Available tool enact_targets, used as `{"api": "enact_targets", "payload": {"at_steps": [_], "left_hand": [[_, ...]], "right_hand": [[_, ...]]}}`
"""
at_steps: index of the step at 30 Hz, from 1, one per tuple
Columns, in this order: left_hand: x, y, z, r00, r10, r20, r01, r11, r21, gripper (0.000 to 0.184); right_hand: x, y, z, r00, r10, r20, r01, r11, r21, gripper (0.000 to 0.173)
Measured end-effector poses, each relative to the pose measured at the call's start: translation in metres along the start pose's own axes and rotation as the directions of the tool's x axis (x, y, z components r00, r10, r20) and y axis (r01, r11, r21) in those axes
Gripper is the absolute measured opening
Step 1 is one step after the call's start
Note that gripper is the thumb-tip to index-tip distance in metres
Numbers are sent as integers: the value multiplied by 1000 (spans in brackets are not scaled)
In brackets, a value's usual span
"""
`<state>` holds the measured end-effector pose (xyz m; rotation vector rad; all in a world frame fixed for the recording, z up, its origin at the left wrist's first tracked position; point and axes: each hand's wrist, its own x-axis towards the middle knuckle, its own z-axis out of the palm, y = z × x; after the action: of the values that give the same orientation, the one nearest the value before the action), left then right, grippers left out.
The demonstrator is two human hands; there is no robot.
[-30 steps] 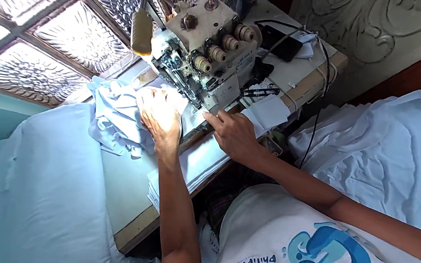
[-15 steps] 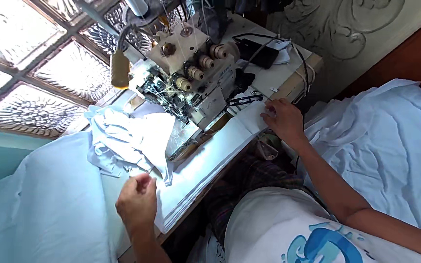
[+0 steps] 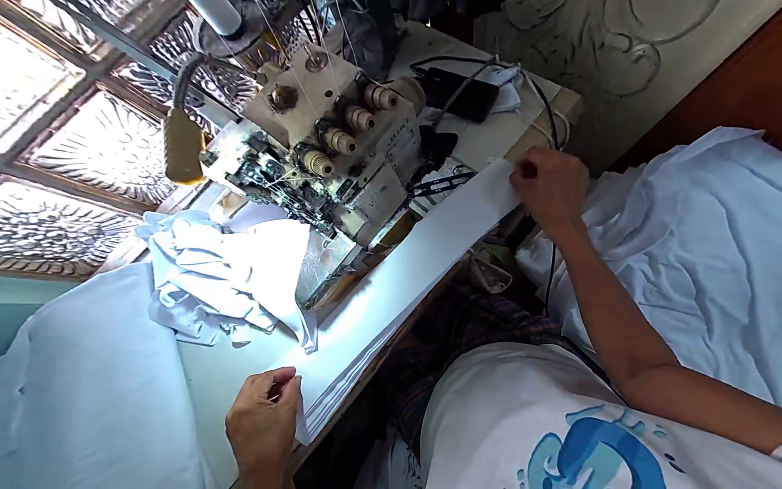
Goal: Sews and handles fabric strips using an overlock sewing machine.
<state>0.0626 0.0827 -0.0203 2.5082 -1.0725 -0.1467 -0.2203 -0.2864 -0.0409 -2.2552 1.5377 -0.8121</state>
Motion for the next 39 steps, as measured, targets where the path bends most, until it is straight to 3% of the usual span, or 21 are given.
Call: {"api": "enact_targets", "payload": {"at_steps": [7,10,13,16,19,22,24,26,29,32,34,37,39], "left_hand": [[6,-4,-6,992,-108,60,110,993,-34,35],[9,-6,-8,989,-111,101,118,991,-68,37],[10,-8,-8,986,-116,122,131,983,-131,39],[8,-14,-3,993,-83,87,97,978,-182,31],[1,-15,4,996,-85,-19,79,976,-205,20],[-8,-19,11,986,-111,-125,70,952,-298,17],[-13,-25,12,981,-127,-144,44,880,-472,13],[-20,-34,4,982,-154,-106,53,771,-635,9],[-32,-45,-26,945,-294,-142,109,693,-713,16],[-40,-66,-68,809,-491,-324,60,616,-785,16],[-47,-104,-100,781,-432,-452,-100,627,-772,17],[-57,-143,-130,834,-220,-506,-261,651,-713,18],[-47,-91,-115,840,-204,-503,-262,658,-705,10]], "right_hand": [[7,0,-7,987,147,-62,-108,902,419,26],[7,-8,-7,984,103,-146,1,813,582,28],[6,-28,-25,946,56,-319,192,697,691,24],[11,-42,-52,857,5,-516,420,573,703,16],[19,-47,-64,814,7,-581,481,554,680,14],[19,-48,-57,886,-42,-462,354,705,614,19],[13,-50,-51,960,-84,-266,201,870,450,29],[5,-55,-44,994,-112,-2,106,936,337,31],[-11,-71,-22,947,-133,292,3,914,405,26],[-34,-95,-3,889,-232,396,4,867,498,29],[-47,-111,9,847,-322,423,45,836,547,23],[-64,-128,26,795,-455,401,140,782,608,7],[-73,-133,32,776,-525,350,221,746,628,10]]}}
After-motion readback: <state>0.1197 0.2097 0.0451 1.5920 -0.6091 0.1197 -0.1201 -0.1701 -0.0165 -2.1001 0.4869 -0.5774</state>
